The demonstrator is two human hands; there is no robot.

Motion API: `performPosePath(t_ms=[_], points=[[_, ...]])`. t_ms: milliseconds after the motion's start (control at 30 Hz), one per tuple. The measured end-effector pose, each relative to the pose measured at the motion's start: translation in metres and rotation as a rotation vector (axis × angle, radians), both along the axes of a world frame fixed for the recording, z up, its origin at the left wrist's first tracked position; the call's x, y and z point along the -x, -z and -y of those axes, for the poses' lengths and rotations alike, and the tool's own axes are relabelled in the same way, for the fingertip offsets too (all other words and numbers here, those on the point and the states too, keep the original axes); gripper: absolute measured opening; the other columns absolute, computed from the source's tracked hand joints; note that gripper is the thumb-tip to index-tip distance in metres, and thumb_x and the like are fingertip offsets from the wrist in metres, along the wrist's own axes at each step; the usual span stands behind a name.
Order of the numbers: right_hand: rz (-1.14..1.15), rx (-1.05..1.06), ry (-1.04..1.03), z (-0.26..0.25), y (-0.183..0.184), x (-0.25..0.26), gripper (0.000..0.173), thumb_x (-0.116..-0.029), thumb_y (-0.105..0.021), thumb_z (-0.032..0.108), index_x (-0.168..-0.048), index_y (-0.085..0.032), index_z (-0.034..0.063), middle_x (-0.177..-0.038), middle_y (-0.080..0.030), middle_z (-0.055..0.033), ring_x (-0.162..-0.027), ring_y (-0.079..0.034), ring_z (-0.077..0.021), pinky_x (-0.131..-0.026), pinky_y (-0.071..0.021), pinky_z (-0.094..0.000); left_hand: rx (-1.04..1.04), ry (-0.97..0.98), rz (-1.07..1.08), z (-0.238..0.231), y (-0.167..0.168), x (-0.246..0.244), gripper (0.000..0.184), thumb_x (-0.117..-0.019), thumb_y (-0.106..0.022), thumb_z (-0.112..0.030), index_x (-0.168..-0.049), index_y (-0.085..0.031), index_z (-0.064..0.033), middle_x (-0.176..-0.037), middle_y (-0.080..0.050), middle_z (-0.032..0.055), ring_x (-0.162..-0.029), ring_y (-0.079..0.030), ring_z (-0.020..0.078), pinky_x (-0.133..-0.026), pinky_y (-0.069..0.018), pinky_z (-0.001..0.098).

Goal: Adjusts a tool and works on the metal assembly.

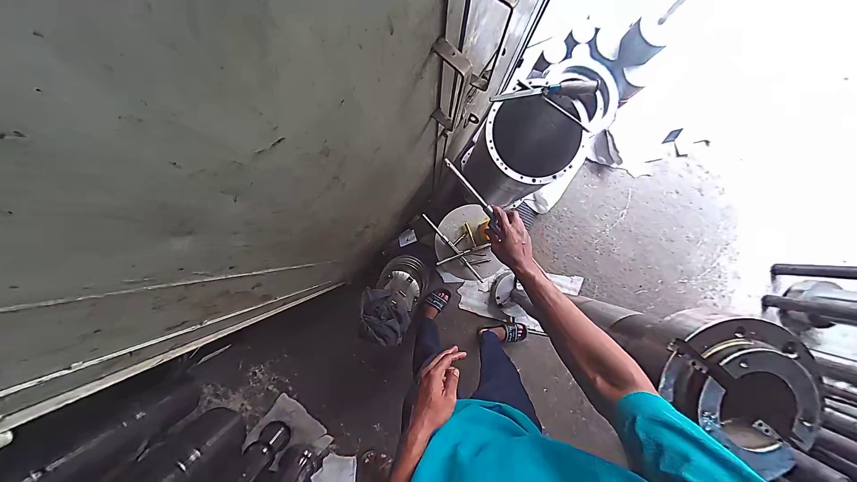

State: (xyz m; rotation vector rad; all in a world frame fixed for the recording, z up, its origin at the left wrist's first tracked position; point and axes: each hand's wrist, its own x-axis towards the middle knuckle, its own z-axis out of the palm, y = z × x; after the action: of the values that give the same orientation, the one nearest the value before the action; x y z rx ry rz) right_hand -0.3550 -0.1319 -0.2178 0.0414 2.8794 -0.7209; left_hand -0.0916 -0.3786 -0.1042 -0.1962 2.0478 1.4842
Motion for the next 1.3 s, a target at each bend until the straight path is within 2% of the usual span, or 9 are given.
performPosePath(t_ms=[267,400,600,667,767,833,967,1133,1300], points=[[-0.048,0.037,0.035,-0.007,-0.033,-0.001,0.055,-0.0974,-0.067,0.027,-0.149,-0.053,0.0143,-0.127,-0.063,-0.0236,-0.112,-0.065,-0.0404,-0.09,-0.0552,-0.0583,-0.001,0.028,-0.037,-0.003,-0.001,0.013,0.034,-0.105,-0.046,-0.02,-0.115,-0.076,-0.0077,-0.128,-0.071,0.0063,-0.12,-0.066,0.0114,-0.104,-0.0527,0.0304],[-0.15,0.126,0.142,-0.021,-0.064,-0.007,0.057,-0.0953,-0.072,0.025,-0.147,-0.054,0.0081,-0.123,-0.064,-0.0252,-0.108,-0.066,-0.0403,-0.091,-0.0539,-0.0576,0.159,-0.006,-0.07,-0.02,0.001,0.023,0.041,-0.1059,-0.04,-0.02,-0.09,-0.074,-0.0035,-0.085,-0.072,0.0069,-0.085,-0.07,0.0168,-0.083,-0.0559,0.0362],[-0.302,0.206,0.211,-0.021,-0.098,-0.02,0.059,-0.0953,-0.071,0.024,-0.147,-0.052,0.0031,-0.121,-0.065,-0.0237,-0.107,-0.064,-0.0356,-0.094,-0.052,-0.0507,0.321,0.188,0.013,-0.04,0.009,0.035,0.043,-0.1033,-0.051,-0.034,-0.082,-0.068,-0.0009,-0.083,-0.066,0.0122,-0.082,-0.067,0.0269,-0.079,-0.0532,0.0458],[-0.311,0.215,0.224,-0.023,-0.089,-0.018,0.059,-0.0956,-0.071,0.025,-0.147,-0.052,0.0023,-0.125,-0.065,-0.0227,-0.112,-0.064,-0.0344,-0.098,-0.0517,-0.0499,0.339,0.218,0.019,-0.049,0.009,0.036,0.038,-0.1025,-0.053,-0.035,-0.09,-0.069,-0.0028,-0.088,-0.068,0.0115,-0.086,-0.067,0.0266,-0.081,-0.0533,0.0461],[-0.285,0.245,0.223,-0.025,-0.066,-0.012,0.058,-0.0973,-0.068,0.026,-0.147,-0.051,0.0019,-0.132,-0.063,-0.022,-0.121,-0.062,-0.033,-0.106,-0.0484,-0.0484,0.305,0.256,0.008,-0.056,0.006,0.034,0.037,-0.1025,-0.054,-0.034,-0.128,-0.066,-0.0102,-0.115,-0.072,0.0087,-0.108,-0.069,0.024,-0.096,-0.0535,0.0472],[-0.299,0.247,0.243,-0.021,-0.063,-0.011,0.058,-0.0979,-0.068,0.027,-0.148,-0.052,0.0035,-0.133,-0.063,-0.0213,-0.122,-0.061,-0.0322,-0.106,-0.0481,-0.0481,0.297,0.239,-0.013,-0.054,0.007,0.029,0.042,-0.1014,-0.054,-0.035,-0.136,-0.062,-0.0129,-0.12,-0.072,0.0068,-0.11,-0.069,0.0221,-0.098,-0.0535,0.0459],[-0.289,0.277,0.281,-0.019,-0.07,-0.016,0.058,-0.0981,-0.066,0.026,-0.149,-0.05,0.0018,-0.135,-0.062,-0.0219,-0.124,-0.061,-0.0324,-0.107,-0.0477,-0.0486,0.298,0.254,0.042,-0.047,0.007,0.026,0.04,-0.1019,-0.053,-0.032,-0.136,-0.063,-0.0124,-0.12,-0.072,0.0079,-0.108,-0.07,0.0228,-0.097,-0.0539,0.0463],[-0.282,0.389,0.389,-0.021,-0.082,-0.021,0.062,-0.0975,-0.068,0.026,-0.151,-0.048,0.0027,-0.139,-0.061,-0.0214,-0.127,-0.06,-0.03,-0.11,-0.046,-0.0478,0.342,0.308,-0.056,-0.049,-0.004,0.04,0.041,-0.1039,-0.049,-0.037,-0.095,-0.073,-0.0052,-0.095,-0.071,0.0106,-0.094,-0.069,0.026,-0.086,-0.0533,0.0469],[-0.328,0.769,0.599,-0.036,-0.115,-0.041,0.057,-0.0985,-0.067,0.016,-0.15,-0.047,0.0007,-0.128,-0.067,-0.0198,-0.106,-0.07,-0.0211,-0.091,-0.0594,-0.0389,0.356,0.481,-0.051,-0.052,-0.015,0.056,0.043,-0.1003,-0.06,-0.026,-0.141,-0.059,-0.0125,-0.137,-0.063,0.0146,-0.128,-0.059,0.0348,-0.105,-0.0448,0.0625]])
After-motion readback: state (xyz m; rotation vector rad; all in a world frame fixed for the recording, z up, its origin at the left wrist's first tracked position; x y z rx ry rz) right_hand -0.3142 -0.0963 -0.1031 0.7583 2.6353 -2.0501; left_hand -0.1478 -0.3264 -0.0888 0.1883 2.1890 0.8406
